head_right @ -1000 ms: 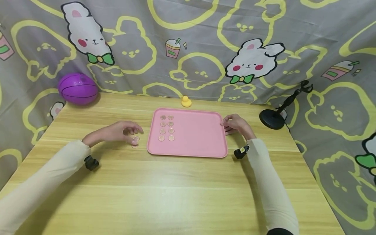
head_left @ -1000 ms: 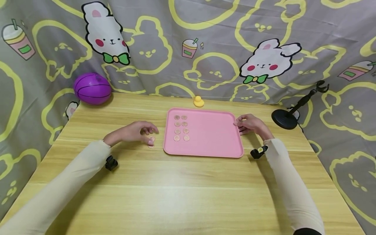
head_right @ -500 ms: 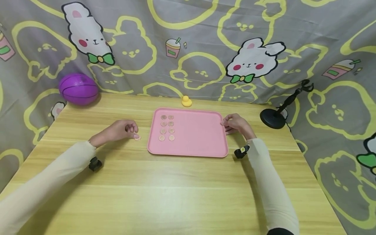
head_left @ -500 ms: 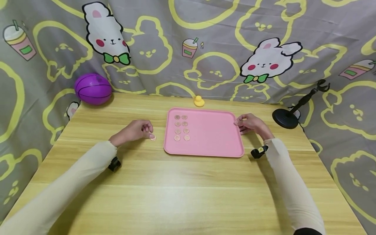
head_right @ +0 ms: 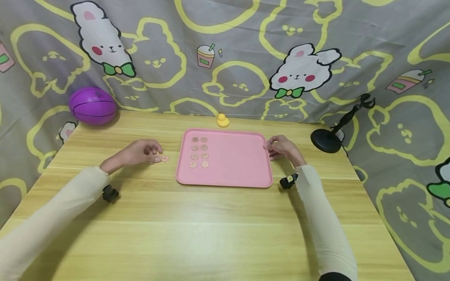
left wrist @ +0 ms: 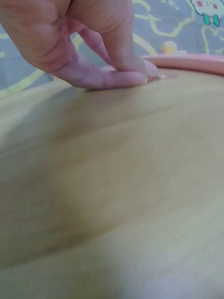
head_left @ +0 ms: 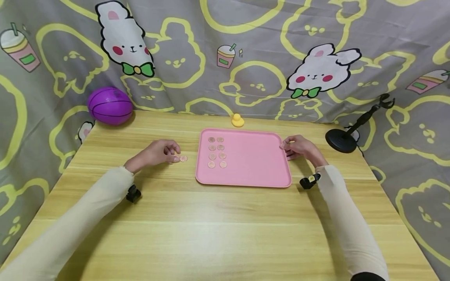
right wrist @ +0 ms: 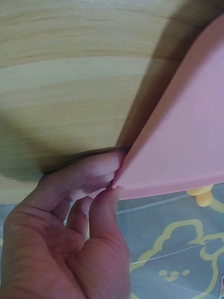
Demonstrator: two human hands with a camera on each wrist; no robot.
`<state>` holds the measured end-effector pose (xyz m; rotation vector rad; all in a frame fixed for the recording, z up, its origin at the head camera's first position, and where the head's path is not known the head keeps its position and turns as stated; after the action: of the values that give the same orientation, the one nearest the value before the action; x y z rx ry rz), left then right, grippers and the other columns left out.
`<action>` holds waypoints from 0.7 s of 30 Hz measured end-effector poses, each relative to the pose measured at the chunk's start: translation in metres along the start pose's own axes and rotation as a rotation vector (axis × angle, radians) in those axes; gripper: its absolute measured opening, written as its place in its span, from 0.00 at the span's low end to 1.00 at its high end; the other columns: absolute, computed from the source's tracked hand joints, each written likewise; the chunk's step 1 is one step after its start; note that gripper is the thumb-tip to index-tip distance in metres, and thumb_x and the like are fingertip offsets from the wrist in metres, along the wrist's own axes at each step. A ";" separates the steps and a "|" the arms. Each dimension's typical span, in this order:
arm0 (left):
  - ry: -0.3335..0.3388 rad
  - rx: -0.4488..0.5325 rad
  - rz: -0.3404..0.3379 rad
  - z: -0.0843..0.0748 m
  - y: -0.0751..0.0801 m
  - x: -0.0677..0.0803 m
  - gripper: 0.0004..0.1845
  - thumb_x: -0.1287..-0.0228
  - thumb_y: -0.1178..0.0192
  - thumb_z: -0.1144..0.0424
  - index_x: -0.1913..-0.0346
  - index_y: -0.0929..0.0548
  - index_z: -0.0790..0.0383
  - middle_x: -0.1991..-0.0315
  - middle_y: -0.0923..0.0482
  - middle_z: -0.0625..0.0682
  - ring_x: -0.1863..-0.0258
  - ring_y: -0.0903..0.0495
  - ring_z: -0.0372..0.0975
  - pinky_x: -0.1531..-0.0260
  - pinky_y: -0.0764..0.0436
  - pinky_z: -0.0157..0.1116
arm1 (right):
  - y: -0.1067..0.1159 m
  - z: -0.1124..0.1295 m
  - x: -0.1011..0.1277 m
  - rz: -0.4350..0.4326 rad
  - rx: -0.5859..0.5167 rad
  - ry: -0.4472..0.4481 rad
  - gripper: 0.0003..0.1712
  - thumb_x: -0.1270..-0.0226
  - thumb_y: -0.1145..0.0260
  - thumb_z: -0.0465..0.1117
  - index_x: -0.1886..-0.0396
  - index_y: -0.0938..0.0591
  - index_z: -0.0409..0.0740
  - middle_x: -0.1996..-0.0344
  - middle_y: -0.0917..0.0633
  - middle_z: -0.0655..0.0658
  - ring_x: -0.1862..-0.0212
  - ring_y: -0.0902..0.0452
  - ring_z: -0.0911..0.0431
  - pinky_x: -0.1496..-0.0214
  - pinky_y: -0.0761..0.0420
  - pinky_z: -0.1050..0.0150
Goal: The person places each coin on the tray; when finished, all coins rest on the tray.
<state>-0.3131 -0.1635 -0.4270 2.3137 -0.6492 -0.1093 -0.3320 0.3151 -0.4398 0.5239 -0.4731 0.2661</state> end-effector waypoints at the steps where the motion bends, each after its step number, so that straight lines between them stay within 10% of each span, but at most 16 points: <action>1: -0.008 -0.035 -0.017 -0.001 0.000 0.000 0.08 0.31 0.31 0.69 0.54 0.17 0.69 0.64 0.21 0.57 0.66 0.23 0.42 0.68 0.24 0.32 | 0.000 0.000 0.000 -0.002 -0.001 0.000 0.16 0.18 0.41 0.36 0.42 0.29 0.28 0.71 0.18 0.49 0.70 0.18 0.61 0.63 0.11 0.64; 10: -0.005 -0.203 -0.160 0.003 0.003 0.004 0.10 0.32 0.28 0.63 0.64 0.17 0.65 0.68 0.20 0.55 0.70 0.25 0.42 0.65 0.25 0.39 | -0.001 0.001 0.002 -0.007 0.009 0.001 0.15 0.18 0.41 0.36 0.44 0.29 0.27 0.72 0.18 0.49 0.70 0.19 0.61 0.63 0.11 0.65; 17: 0.022 -0.054 -0.083 0.010 0.008 0.014 0.09 0.30 0.30 0.64 0.58 0.17 0.68 0.68 0.17 0.57 0.70 0.18 0.42 0.65 0.14 0.36 | -0.003 0.001 0.002 -0.001 -0.001 -0.003 0.15 0.18 0.41 0.36 0.44 0.28 0.28 0.71 0.18 0.48 0.70 0.19 0.60 0.63 0.11 0.65; 21: -0.008 -0.133 -0.091 0.001 0.010 0.017 0.08 0.36 0.26 0.68 0.60 0.15 0.66 0.68 0.19 0.54 0.68 0.24 0.42 0.62 0.24 0.38 | -0.001 0.002 0.003 -0.004 -0.001 0.012 0.16 0.18 0.41 0.35 0.42 0.29 0.26 0.72 0.18 0.49 0.71 0.19 0.61 0.64 0.11 0.65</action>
<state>-0.3024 -0.1784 -0.4192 2.2148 -0.5252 -0.1983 -0.3296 0.3134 -0.4370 0.5217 -0.4600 0.2654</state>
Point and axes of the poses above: each hand's wrist, its own x-axis away from the middle knuckle, its own y-axis out of the back of the hand, z = x × y, the point moved 6 cm from there along -x, towards the middle knuckle
